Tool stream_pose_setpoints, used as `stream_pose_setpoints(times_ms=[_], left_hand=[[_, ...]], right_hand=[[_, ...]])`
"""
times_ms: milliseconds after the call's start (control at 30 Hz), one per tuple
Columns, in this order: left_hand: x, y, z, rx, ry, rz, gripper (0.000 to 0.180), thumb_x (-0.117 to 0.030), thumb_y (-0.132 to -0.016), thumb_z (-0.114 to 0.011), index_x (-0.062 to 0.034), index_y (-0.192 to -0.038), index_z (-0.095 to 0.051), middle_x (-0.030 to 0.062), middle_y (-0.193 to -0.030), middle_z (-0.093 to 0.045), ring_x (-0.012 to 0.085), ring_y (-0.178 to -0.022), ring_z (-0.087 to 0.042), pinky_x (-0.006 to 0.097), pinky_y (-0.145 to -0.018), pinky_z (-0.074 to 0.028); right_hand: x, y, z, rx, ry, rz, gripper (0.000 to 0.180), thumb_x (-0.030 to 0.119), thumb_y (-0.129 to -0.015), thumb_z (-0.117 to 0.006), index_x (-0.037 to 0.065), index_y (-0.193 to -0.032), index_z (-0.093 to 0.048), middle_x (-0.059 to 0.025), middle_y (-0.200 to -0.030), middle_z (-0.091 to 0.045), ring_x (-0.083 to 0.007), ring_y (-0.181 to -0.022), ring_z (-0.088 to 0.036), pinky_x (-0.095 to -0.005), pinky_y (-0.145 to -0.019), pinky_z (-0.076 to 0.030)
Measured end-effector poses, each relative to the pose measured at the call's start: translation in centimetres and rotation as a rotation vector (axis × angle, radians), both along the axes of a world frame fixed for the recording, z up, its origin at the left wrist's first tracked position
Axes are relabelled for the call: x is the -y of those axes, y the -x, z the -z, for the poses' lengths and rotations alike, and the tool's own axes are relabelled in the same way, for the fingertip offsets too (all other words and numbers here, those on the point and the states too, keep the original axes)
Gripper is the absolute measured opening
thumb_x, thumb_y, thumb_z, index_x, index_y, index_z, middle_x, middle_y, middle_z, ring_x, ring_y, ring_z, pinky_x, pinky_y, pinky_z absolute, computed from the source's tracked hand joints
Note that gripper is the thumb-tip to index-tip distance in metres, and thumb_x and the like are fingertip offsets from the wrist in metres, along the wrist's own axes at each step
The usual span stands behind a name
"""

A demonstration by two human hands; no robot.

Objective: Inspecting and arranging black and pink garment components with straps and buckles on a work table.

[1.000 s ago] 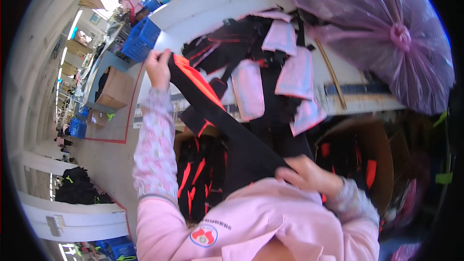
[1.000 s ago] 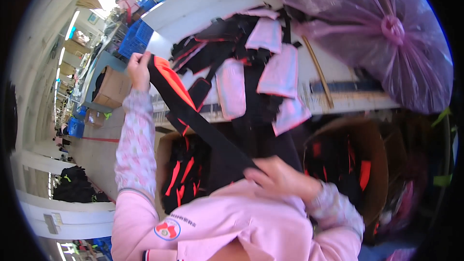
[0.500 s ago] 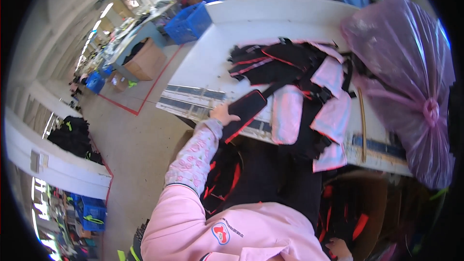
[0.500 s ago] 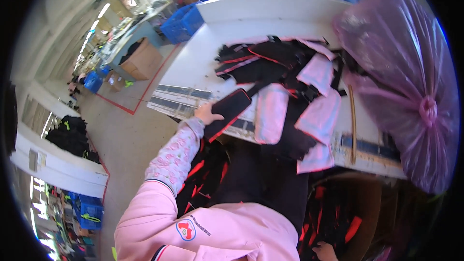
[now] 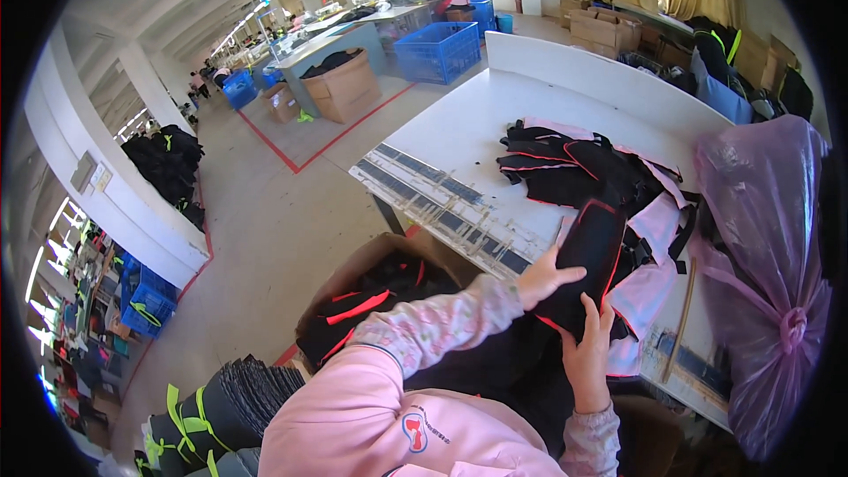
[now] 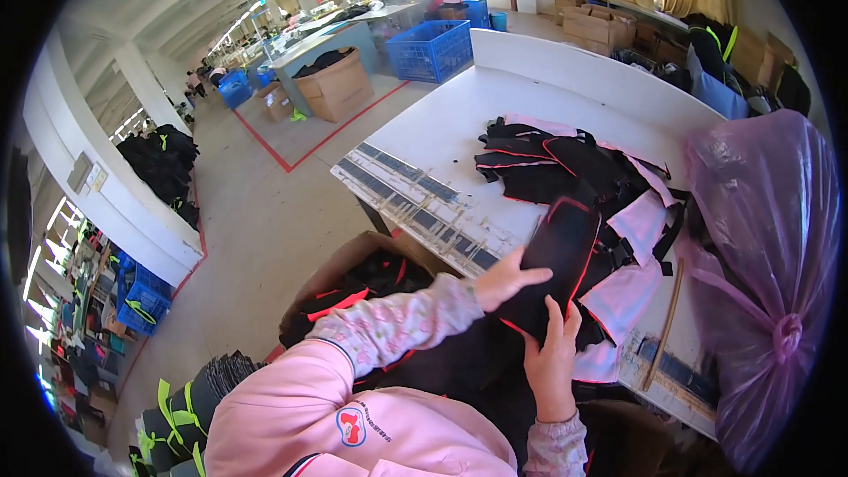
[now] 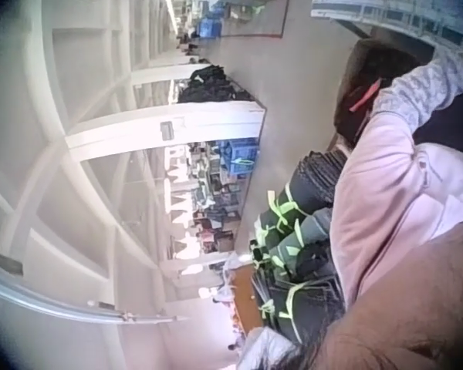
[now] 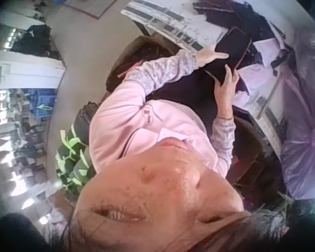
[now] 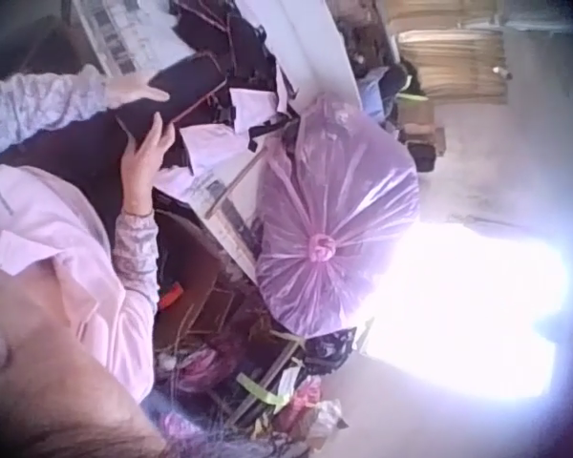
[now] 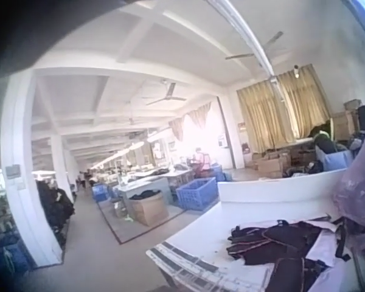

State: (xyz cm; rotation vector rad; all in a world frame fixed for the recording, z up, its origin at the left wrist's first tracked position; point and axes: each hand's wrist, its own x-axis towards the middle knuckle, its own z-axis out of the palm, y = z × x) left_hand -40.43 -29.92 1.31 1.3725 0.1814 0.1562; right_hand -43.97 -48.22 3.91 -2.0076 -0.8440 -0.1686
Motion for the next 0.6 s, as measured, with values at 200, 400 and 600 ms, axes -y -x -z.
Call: stream_pose_setpoints(times_ms=[200,400,600], left_hand=[[4.2,1.8,6.7,0.342,-0.539,0.027,0.083,-0.028,-0.071,-0.078,-0.0035,-0.134,-0.030,0.0194,-0.130,-0.036,0.0310,-0.121,-0.039,0.041,-0.103,-0.032],[4.1,4.0,6.3,0.203,-0.925,0.269,0.064,-0.032,-0.068,-0.078,-0.0143,-0.123,-0.050,0.0235,-0.136,-0.030,0.0410,-0.128,-0.030,0.049,-0.104,-0.028],[4.0,3.8,6.6,0.300,-0.890,0.260,0.043,-0.020,-0.083,-0.065,-0.0149,-0.124,-0.053,0.0187,-0.130,-0.036,0.0357,-0.125,-0.034,0.044,-0.104,-0.029]], right_hand=[[3.3,-1.3,7.9,-0.148,0.132,0.208,0.037,-0.002,-0.079,-0.059,-0.006,-0.115,-0.049,-0.0257,-0.115,-0.048,-0.0414,-0.107,-0.048,-0.0414,-0.092,-0.041],[3.5,-2.4,8.4,-0.082,0.087,0.188,0.024,-0.004,-0.080,-0.055,-0.007,-0.104,-0.057,-0.0223,-0.113,-0.052,-0.0382,-0.107,-0.050,-0.0397,-0.092,-0.041],[2.6,-3.6,7.5,-0.265,-0.187,0.302,0.014,-0.005,-0.084,-0.047,-0.001,-0.090,-0.059,-0.0127,-0.078,-0.060,-0.0216,-0.071,-0.057,-0.0324,-0.070,-0.046]])
